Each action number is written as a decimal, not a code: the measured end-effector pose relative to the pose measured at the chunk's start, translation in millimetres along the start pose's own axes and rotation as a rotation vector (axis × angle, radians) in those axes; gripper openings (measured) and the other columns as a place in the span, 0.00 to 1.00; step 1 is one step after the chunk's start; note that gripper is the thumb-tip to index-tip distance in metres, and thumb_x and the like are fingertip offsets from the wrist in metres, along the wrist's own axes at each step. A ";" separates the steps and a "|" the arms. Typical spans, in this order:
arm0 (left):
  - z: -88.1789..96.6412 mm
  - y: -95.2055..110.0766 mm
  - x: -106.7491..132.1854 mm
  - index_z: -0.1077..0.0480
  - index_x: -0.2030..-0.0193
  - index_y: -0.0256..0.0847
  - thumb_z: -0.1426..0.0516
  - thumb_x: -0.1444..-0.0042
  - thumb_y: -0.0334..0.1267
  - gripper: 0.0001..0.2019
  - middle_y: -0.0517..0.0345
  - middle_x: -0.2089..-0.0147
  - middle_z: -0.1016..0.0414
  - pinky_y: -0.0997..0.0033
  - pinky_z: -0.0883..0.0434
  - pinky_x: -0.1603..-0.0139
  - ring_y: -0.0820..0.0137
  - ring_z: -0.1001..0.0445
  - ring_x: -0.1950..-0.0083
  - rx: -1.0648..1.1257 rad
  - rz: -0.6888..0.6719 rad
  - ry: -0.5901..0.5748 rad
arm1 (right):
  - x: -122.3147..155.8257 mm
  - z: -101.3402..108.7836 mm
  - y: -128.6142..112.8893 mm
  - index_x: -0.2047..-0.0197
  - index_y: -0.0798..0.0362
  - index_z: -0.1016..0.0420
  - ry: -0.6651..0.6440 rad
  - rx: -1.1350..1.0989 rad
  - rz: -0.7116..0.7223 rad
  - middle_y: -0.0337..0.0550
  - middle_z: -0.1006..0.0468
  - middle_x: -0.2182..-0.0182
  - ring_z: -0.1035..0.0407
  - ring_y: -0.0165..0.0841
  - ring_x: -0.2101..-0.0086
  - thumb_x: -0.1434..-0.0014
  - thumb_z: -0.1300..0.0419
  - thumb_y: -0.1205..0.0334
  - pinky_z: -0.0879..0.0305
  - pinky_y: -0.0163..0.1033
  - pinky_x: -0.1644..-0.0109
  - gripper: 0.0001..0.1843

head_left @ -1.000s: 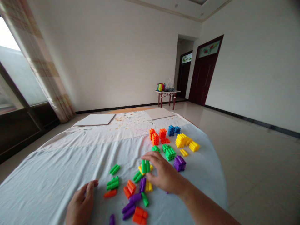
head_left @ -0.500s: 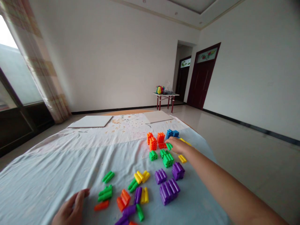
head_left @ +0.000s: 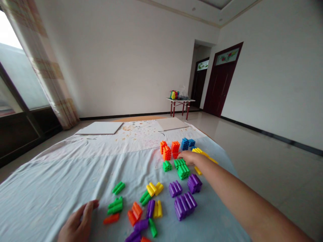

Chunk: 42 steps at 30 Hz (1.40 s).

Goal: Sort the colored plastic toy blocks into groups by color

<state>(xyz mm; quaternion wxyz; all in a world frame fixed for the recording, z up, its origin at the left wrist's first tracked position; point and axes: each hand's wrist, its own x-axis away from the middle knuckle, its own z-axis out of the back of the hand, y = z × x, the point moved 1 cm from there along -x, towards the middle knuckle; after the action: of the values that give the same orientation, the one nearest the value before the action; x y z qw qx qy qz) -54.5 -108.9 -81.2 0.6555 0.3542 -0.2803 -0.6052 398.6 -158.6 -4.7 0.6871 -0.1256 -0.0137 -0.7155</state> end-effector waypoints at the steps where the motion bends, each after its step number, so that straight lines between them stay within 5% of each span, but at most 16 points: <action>1: 0.3 0.8 0.5 0.25 0.68 0.49 0.52 0.57 0.60 0.23 0.59 0.59 0.22 0.63 0.33 0.50 0.59 0.27 0.53 -0.005 -0.015 0.008 | 1.5 2.4 0.0 0.64 0.54 0.21 0.012 -0.004 -0.003 0.42 0.21 0.67 0.29 0.37 0.66 0.55 0.43 0.75 0.39 0.35 0.64 0.15; 6: -0.4 3.6 3.8 0.24 0.67 0.46 0.52 0.55 0.59 0.23 0.58 0.61 0.21 0.66 0.31 0.58 0.59 0.26 0.56 -0.031 -0.067 0.039 | 12.7 22.3 -15.0 0.50 0.55 0.26 0.150 -0.024 0.010 0.50 0.26 0.52 0.32 0.40 0.53 0.50 0.46 0.77 0.40 0.39 0.51 0.24; 10: -1.8 8.9 8.5 0.24 0.67 0.45 0.52 0.52 0.57 0.22 0.57 0.62 0.21 0.67 0.32 0.58 0.60 0.26 0.56 -0.033 -0.091 0.052 | 36.0 26.4 -67.3 0.44 0.55 0.32 0.262 -0.095 0.150 0.50 0.29 0.48 0.36 0.35 0.48 0.43 0.53 0.75 0.44 0.39 0.44 0.24; 15: -2.4 12.1 12.9 0.25 0.67 0.43 0.53 0.50 0.56 0.22 0.56 0.64 0.21 0.69 0.32 0.60 0.62 0.26 0.59 -0.014 -0.139 0.062 | 69.7 -2.3 -149.3 0.48 0.51 0.29 0.265 -0.237 0.477 0.45 0.25 0.54 0.33 0.35 0.53 0.43 0.48 0.69 0.40 0.39 0.47 0.19; 18: -1.8 13.2 15.2 0.25 0.68 0.43 0.53 0.49 0.56 0.22 0.56 0.64 0.21 0.68 0.33 0.58 0.62 0.26 0.59 -0.005 -0.148 0.067 | 73.1 -23.2 -175.5 0.49 0.50 0.29 0.259 -0.139 0.468 0.47 0.25 0.55 0.35 0.38 0.52 0.43 0.49 0.71 0.40 0.43 0.48 0.20; 25: -2.9 12.3 15.4 0.25 0.68 0.43 0.53 0.49 0.55 0.22 0.55 0.63 0.22 0.67 0.33 0.55 0.62 0.26 0.57 0.019 -0.147 0.049 | 66.2 -44.9 -183.9 0.51 0.50 0.29 0.164 -0.018 0.229 0.54 0.31 0.48 0.35 0.48 0.51 0.48 0.49 0.76 0.37 0.50 0.54 0.23; 31: -2.7 14.0 17.4 0.25 0.67 0.42 0.54 0.48 0.54 0.22 0.55 0.64 0.22 0.67 0.33 0.55 0.63 0.26 0.59 0.027 -0.165 0.044 | 58.2 -57.1 -192.6 0.52 0.56 0.29 0.166 -0.090 0.294 0.53 0.29 0.51 0.33 0.43 0.52 0.51 0.51 0.81 0.37 0.46 0.49 0.25; 38: -2.5 13.1 18.2 0.26 0.67 0.42 0.54 0.47 0.54 0.22 0.54 0.63 0.22 0.67 0.34 0.54 0.62 0.27 0.57 0.049 -0.154 0.032 | 64.9 -66.0 -217.5 0.37 0.54 0.43 0.168 -0.308 0.413 0.52 0.44 0.38 0.48 0.36 0.39 0.46 0.49 0.74 0.49 0.41 0.37 0.32; 42: -5.2 8.0 15.2 0.26 0.67 0.42 0.54 0.48 0.55 0.22 0.53 0.62 0.22 0.66 0.35 0.52 0.61 0.27 0.56 0.072 -0.141 0.017 | 92.7 -65.8 -220.3 0.35 0.54 0.47 0.168 -0.360 0.281 0.52 0.51 0.35 0.59 0.40 0.36 0.43 0.47 0.64 0.59 0.48 0.34 0.32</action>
<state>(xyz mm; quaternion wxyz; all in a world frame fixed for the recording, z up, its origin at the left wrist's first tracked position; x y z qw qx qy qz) -43.9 -123.2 -78.7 0.6005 0.4016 -0.2704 -0.6365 168.4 -249.9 -16.2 0.7453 -0.1865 0.1888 -0.6117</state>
